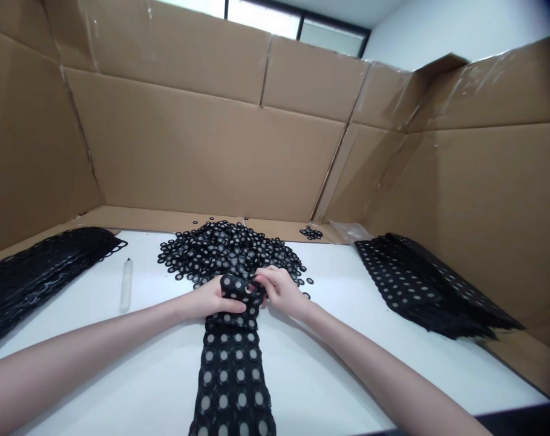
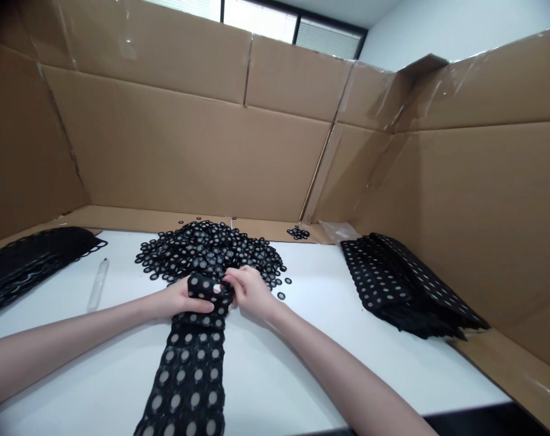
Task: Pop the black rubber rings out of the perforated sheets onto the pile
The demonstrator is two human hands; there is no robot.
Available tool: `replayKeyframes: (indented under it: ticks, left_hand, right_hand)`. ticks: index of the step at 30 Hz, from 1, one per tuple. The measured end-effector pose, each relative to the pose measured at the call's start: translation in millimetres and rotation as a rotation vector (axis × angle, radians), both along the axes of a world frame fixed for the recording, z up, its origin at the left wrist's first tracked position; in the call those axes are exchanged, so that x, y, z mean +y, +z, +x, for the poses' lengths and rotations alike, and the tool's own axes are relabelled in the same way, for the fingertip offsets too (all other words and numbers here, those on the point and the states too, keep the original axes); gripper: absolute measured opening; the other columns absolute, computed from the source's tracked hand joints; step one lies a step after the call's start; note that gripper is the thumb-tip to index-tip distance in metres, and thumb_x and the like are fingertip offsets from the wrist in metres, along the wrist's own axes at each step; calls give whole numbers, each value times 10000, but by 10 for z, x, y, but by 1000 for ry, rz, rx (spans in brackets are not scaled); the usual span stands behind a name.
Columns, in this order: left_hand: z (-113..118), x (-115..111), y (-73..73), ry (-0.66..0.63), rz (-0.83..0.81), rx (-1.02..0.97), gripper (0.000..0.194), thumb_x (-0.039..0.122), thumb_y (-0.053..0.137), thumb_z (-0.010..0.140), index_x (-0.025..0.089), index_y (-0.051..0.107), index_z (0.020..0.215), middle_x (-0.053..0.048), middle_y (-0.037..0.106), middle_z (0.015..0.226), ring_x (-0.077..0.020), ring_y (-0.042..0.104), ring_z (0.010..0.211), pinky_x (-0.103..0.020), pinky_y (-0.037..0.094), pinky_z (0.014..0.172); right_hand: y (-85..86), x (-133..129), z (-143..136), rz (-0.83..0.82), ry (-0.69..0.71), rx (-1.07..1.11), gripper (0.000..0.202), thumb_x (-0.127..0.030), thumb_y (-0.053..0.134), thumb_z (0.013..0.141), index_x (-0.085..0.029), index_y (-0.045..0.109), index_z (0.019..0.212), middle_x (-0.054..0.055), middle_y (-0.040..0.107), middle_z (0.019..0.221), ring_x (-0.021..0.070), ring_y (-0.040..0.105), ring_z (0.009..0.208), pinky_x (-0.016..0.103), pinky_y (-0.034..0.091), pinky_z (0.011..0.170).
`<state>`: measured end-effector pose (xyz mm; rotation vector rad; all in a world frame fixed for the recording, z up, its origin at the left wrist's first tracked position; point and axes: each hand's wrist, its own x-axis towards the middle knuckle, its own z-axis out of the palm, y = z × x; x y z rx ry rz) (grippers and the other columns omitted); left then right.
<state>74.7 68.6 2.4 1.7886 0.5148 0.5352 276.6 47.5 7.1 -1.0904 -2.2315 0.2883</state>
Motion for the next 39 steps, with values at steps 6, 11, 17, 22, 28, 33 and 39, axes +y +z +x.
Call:
replayKeyframes:
  ticks: [6,11,17,22,28,33,39]
  left_hand:
    - [8,-1,-1,71,-64,-38,394,209,681,688,156,643,1077,-57,668,1063,-244,578,1023,-357,409,938]
    - [11,-16,-1,127,-118,-81,424,191,694,669,150,634,1087,-67,664,1074,-253,574,1034,-370,405,946]
    - [13,-21,-22,165,-166,-148,439,183,706,655,153,632,1086,-70,666,1071,-250,579,1029,-375,410,945]
    - [-38,-44,-27,192,-206,-210,365,170,718,644,143,666,1004,-72,682,1032,-240,594,1008,-370,412,955]
    - [-67,-64,10,187,-247,-186,328,214,737,637,128,675,948,-85,688,998,-240,613,965,-375,443,927]
    - [-47,-38,-24,269,-241,-192,366,243,763,614,128,656,945,-89,682,1004,-234,617,944,-362,464,893]
    - [-11,-43,-53,285,-296,-242,358,265,754,634,144,639,951,-84,677,1012,-223,618,939,-347,469,869]
  right_hand:
    - [6,33,-18,-199,-11,200,383,-380,300,922,-181,468,640,-18,527,531,91,527,422,191,383,442]
    - [-12,77,-18,-187,-22,270,423,-461,303,907,-188,424,608,-11,518,514,105,535,408,198,355,394]
    - [-34,100,-90,-137,-33,279,438,-481,303,902,-189,404,591,-9,531,517,97,524,394,202,353,394]
    - [35,278,50,-106,-100,391,437,-516,305,890,-197,444,626,-6,542,522,104,507,381,223,363,397]
    - [394,650,542,185,-361,348,360,-435,300,921,-216,583,889,1,545,500,155,523,502,294,402,587]
    - [260,909,394,262,-365,-143,344,-348,339,918,-226,598,1108,72,653,836,222,555,832,366,385,763]
    - [192,834,149,241,-365,5,373,-336,309,929,-211,584,1147,94,611,1031,233,506,991,396,386,840]
